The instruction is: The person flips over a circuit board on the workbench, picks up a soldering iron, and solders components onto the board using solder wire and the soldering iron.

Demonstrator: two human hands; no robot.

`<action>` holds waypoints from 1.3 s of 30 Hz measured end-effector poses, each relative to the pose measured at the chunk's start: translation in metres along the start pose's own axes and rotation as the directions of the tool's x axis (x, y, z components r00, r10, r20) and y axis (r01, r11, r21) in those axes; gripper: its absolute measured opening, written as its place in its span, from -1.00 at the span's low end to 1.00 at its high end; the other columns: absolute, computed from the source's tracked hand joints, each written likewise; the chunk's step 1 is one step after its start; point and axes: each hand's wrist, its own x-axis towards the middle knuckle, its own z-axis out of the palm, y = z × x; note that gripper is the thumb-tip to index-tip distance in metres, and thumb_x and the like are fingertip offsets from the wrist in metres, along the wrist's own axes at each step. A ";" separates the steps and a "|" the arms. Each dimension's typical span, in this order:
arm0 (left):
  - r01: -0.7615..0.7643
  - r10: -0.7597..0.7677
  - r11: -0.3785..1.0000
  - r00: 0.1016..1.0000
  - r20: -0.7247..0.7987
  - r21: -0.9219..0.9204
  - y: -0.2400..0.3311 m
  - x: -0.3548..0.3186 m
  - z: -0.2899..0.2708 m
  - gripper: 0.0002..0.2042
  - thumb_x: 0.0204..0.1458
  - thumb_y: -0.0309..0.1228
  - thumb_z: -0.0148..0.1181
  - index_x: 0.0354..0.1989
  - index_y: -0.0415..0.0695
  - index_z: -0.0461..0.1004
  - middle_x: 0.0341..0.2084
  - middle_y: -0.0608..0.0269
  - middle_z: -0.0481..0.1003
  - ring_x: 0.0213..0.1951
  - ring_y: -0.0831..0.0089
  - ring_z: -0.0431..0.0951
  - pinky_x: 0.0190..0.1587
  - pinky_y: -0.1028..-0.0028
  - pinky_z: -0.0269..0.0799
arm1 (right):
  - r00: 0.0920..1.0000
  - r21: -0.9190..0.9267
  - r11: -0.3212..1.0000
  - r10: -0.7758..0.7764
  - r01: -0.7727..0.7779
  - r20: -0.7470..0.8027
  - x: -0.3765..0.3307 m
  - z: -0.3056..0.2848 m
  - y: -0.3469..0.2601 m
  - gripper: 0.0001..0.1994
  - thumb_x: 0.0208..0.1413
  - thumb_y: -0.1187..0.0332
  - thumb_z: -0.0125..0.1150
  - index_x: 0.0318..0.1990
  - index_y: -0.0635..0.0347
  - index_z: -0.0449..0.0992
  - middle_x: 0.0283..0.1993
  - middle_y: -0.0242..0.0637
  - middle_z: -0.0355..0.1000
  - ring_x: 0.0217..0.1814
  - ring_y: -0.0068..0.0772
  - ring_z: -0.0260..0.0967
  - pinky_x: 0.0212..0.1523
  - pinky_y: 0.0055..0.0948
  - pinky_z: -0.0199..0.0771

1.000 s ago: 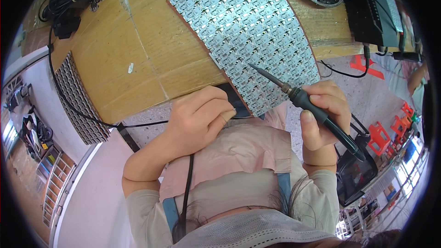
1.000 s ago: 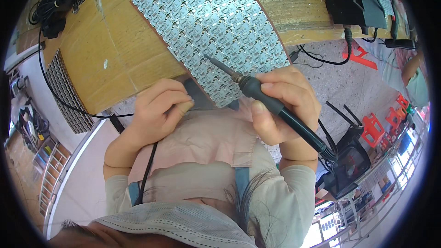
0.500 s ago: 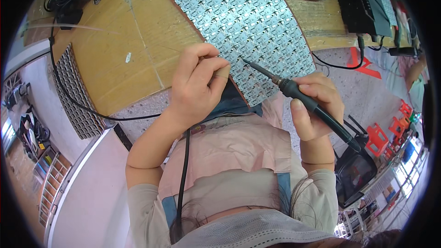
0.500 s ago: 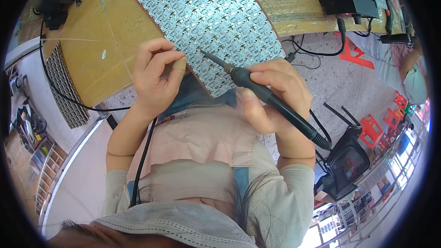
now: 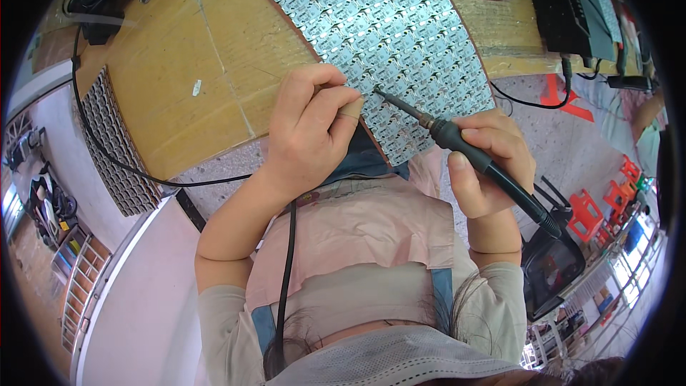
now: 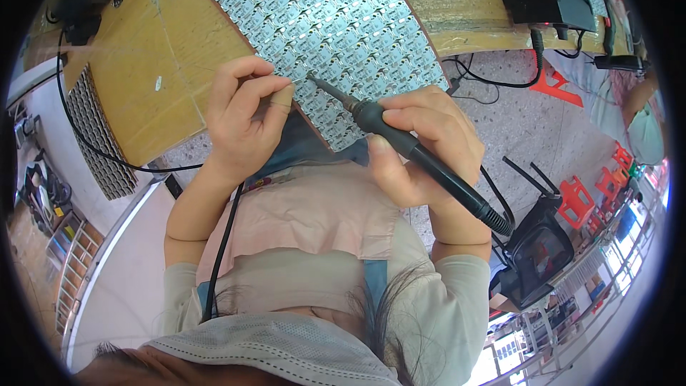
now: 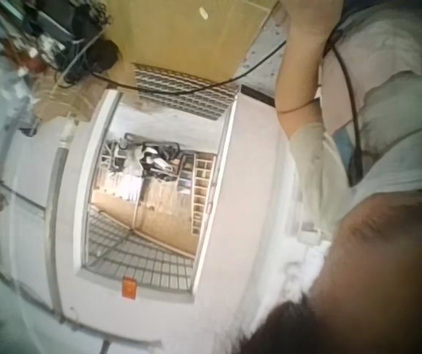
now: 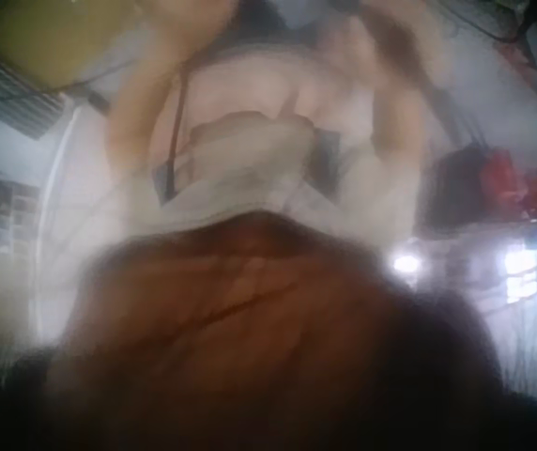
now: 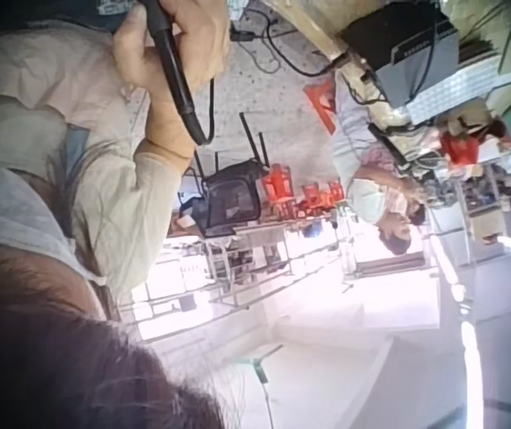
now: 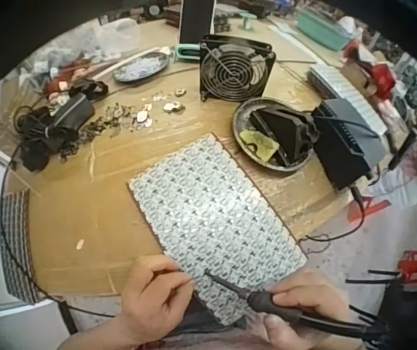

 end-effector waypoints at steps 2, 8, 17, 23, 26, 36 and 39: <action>-0.008 0.008 1.000 1.000 0.000 0.009 0.000 0.000 0.000 -0.83 -0.12 -0.67 0.38 -0.34 -0.24 0.54 -0.25 0.13 0.46 -0.29 0.33 0.48 -0.31 0.48 0.45 | 1.000 -0.013 1.000 -0.007 0.007 0.005 0.001 0.001 -0.001 -0.74 -0.13 0.52 0.33 -0.24 0.29 0.45 -0.36 -0.05 0.53 -0.41 -0.23 0.50 -0.38 -0.37 0.49; -0.018 0.018 1.000 1.000 0.009 0.001 0.002 -0.001 -0.003 -0.83 -0.13 -0.67 0.38 -0.35 -0.23 0.55 -0.25 0.13 0.45 -0.28 0.33 0.48 -0.31 0.47 0.45 | 1.000 -0.011 1.000 -0.005 0.005 -0.021 -0.006 -0.007 -0.005 -0.76 -0.12 0.52 0.31 -0.25 0.29 0.45 -0.37 -0.06 0.53 -0.43 -0.22 0.49 -0.40 -0.36 0.48; -0.038 0.040 0.998 0.999 0.025 -0.052 0.006 -0.006 0.006 -0.78 -0.24 -0.68 0.35 -0.38 -0.23 0.49 -0.27 0.14 0.41 -0.30 0.18 0.43 -0.28 0.31 0.36 | 0.999 0.004 0.999 0.032 -0.032 -0.019 -0.014 -0.009 -0.006 -0.77 -0.13 0.54 0.30 -0.26 0.28 0.45 -0.35 -0.05 0.53 -0.43 -0.21 0.50 -0.39 -0.35 0.49; -0.035 0.037 0.998 0.998 0.040 -0.050 0.007 -0.004 0.006 -0.78 -0.24 -0.67 0.35 -0.38 -0.22 0.50 -0.27 0.15 0.42 -0.29 0.17 0.43 -0.27 0.30 0.35 | 1.000 -0.010 1.000 0.025 -0.025 -0.016 -0.013 -0.008 -0.006 -0.75 -0.17 0.56 0.31 -0.27 0.28 0.46 -0.36 -0.07 0.53 -0.44 -0.19 0.51 -0.39 -0.34 0.50; -0.032 0.034 0.998 0.999 0.043 -0.047 0.007 -0.005 0.007 -0.78 -0.24 -0.67 0.35 -0.38 -0.22 0.50 -0.27 0.15 0.42 -0.29 0.17 0.43 -0.26 0.29 0.35 | 1.000 -0.009 0.999 0.031 -0.031 -0.006 -0.013 -0.007 -0.007 -0.75 -0.17 0.56 0.31 -0.27 0.27 0.46 -0.37 -0.07 0.53 -0.44 -0.19 0.51 -0.40 -0.34 0.50; -0.026 0.034 0.996 0.995 0.090 -0.087 0.015 -0.007 0.005 -0.79 -0.25 -0.65 0.35 -0.39 -0.23 0.50 -0.27 0.14 0.42 -0.27 0.17 0.43 -0.28 0.30 0.37 | 0.997 0.023 0.997 0.072 -0.072 -0.032 -0.027 -0.020 -0.013 -0.78 -0.12 0.53 0.31 -0.27 0.28 0.46 -0.37 -0.06 0.50 -0.44 -0.19 0.48 -0.44 -0.34 0.46; -0.060 0.070 0.994 0.991 0.118 -0.087 0.018 -0.006 0.007 -0.80 -0.24 -0.65 0.34 -0.39 -0.24 0.51 -0.26 0.14 0.42 -0.26 0.16 0.43 -0.28 0.30 0.38 | 0.997 0.022 0.997 0.069 -0.068 -0.040 -0.032 -0.018 -0.012 -0.78 -0.14 0.54 0.31 -0.27 0.28 0.46 -0.37 -0.07 0.50 -0.44 -0.20 0.48 -0.43 -0.34 0.46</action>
